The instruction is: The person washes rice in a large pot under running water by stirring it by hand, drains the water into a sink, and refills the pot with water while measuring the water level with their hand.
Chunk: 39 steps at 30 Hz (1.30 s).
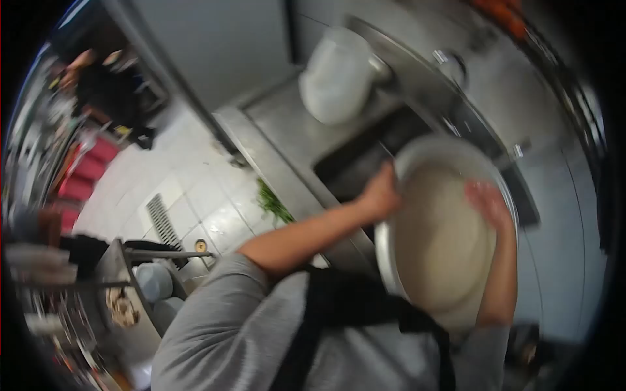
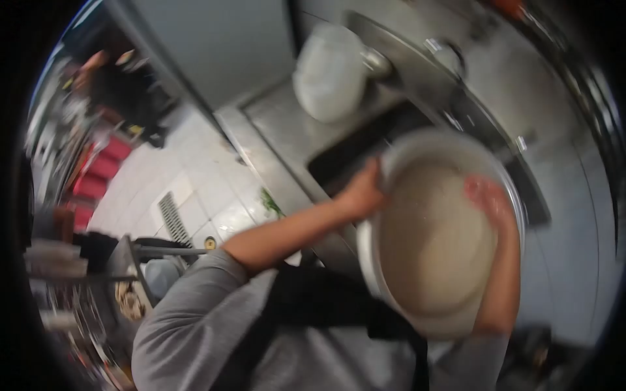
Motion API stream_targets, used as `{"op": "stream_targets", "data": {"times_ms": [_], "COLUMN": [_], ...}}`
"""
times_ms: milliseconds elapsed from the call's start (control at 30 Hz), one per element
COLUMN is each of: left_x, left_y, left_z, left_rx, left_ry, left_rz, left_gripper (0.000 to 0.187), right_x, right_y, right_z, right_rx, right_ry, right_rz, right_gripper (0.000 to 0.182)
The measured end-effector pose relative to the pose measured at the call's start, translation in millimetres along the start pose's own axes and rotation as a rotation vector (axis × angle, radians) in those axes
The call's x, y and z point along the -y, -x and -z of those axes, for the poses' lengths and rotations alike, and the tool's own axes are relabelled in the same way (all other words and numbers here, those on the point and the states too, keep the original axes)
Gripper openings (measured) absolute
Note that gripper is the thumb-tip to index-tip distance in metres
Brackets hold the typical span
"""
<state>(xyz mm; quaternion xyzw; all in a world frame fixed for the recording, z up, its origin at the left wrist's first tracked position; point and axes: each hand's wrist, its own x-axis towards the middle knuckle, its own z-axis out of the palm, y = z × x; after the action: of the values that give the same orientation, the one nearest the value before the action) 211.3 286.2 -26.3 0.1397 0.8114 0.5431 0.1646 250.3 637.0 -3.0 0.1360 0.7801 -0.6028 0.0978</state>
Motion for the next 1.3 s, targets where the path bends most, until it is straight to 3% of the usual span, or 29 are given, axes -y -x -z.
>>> {"op": "stream_targets", "data": {"times_ms": [33, 67, 100, 133, 167, 200, 267, 333, 367, 400, 433, 467, 500, 533, 567, 600, 633, 700, 767, 833, 900, 967, 1067, 1167, 1233, 1300], "left_x": [-24.0, -6.9, -6.5, -4.6, 1.3, 6.2, 8.5, 6.5, 3.7, 1.7, 0.7, 0.1, -0.5, -1.0, -0.9, -0.4, 0.6, 2.4, 6.9, 16.2, 21.9, 10.7, 6.7, 2.7, 0.6, -3.1], "left_y": [10.4, 4.3, 3.0, 3.3, 4.2, 3.0, 0.6, 3.3, 0.1, 1.8, 3.6, 3.5, 3.6, 3.3, 3.0, 2.4, 2.8, 3.2, -1.4, -3.5, -7.0, -1.2, 3.1, 0.8, 5.0, 3.9], "left_z": [16.4, 4.5, 7.9, 9.1, 5.3, 3.1, 5.4, 7.4, 6.8, 8.2, 9.4, 10.2, 10.8, 11.7, 11.9, 10.3, 9.5, 7.9, 5.1, -0.1, -2.9, 2.1, 3.0, 4.0, 4.5, 5.3], "left_rx": [0.080, 0.036, 0.088, 0.156, 0.142, 0.136, 0.121, 0.131, 0.130, 0.132, 0.135, 0.146, 0.156, 0.163, 0.152, 0.143, 0.134, 0.118, 0.091, 0.074, 0.079, 0.109, 0.109, 0.118, 0.132, 0.133], "left_ry": [0.045, 0.155, 0.204, 0.306, 0.403, 0.342, 0.263, 0.237, 0.223, 0.210, 0.197, 0.185, 0.173, 0.161, 0.166, 0.170, 0.174, 0.183, 0.195, 0.211, 0.253, 0.251, 0.244, 0.232, 0.221, 0.212], "left_rz": [0.021, -0.045, -0.089, -0.037, -0.128, -0.133, -0.143, -0.138, -0.136, -0.134, -0.133, -0.118, -0.104, -0.093, -0.107, -0.120, -0.133, -0.155, -0.190, -0.219, -0.249, -0.175, -0.137, -0.120, -0.092, -0.064], "left_gripper": [0.085, 0.079, 0.074, 0.071, 0.075, 0.076, 0.079, 0.080, 0.080, 0.080, 0.079, 0.079, 0.079, 0.078, 0.078, 0.078, 0.078, 0.079, 0.079, 0.078, 0.078, 0.078, 0.077, 0.077, 0.077, 0.077], "right_x": [-10.0, -23.2, -67.7, -77.3, -86.2, -130.8, -155.9, -82.5, -52.0, -56.1, 0.7, -7.1, -42.9, -28.6, -22.9, -16.8, 32.9, -8.3, -8.2, -14.8, -56.0, -84.1, -114.2, -82.9, -55.8, -59.0], "right_y": [-1.6, -8.7, -24.7, -31.4, -36.6, -78.3, -113.8, -117.1, -124.5, -141.6, -90.5, -88.8, -94.5, -57.6, -23.6, 10.2, 64.1, 99.6, 115.2, 122.5, 105.8, 80.0, 42.2, 16.7, 6.1, -0.2], "right_z": [26.8, 48.5, 87.7, 93.1, 97.7, 124.5, 109.4, 4.0, -30.3, -46.6, -112.6, -137.5, -152.6, -183.8, -201.1, -213.1, -215.1, -183.6, -144.3, -96.5, -48.1, -16.5, -18.5, -77.9, -118.5, -146.0], "right_rx": [-0.117, -0.251, -0.297, -0.317, -0.340, -0.303, -0.445, -0.496, -0.363, -0.099, -0.297, -0.173, -0.102, -0.069, 0.143, 0.290, 0.307, 0.526, 0.867, 0.503, -0.003, -0.435, -0.594, -0.429, -0.249, -0.173], "right_ry": [0.250, 0.783, 1.002, 0.954, 0.906, 1.240, 1.374, 1.197, 1.208, 1.401, 1.184, 1.367, 1.145, 0.891, 1.082, 1.117, 0.901, 1.018, 0.956, 0.554, 0.597, 0.985, 1.309, 1.304, 1.246, 1.351], "right_rz": [-0.028, -0.084, 0.027, -0.048, -0.123, 0.110, 0.330, 0.116, -0.050, 0.137, 0.027, 0.172, 0.384, 0.494, 0.656, 0.407, 0.386, 0.793, 0.464, 0.181, 0.323, 0.361, 0.159, 0.082, -0.100, 0.014], "right_gripper": [0.034, 0.034, 0.029, 0.028, 0.028, 0.028, 0.028, 0.027, 0.027, 0.025, 0.019, 0.015, 0.019, 0.023, 0.025, 0.023, 0.023, 0.028, 0.038, 0.040, 0.044, 0.050, 0.060, 0.069, 0.071, 0.068]}}
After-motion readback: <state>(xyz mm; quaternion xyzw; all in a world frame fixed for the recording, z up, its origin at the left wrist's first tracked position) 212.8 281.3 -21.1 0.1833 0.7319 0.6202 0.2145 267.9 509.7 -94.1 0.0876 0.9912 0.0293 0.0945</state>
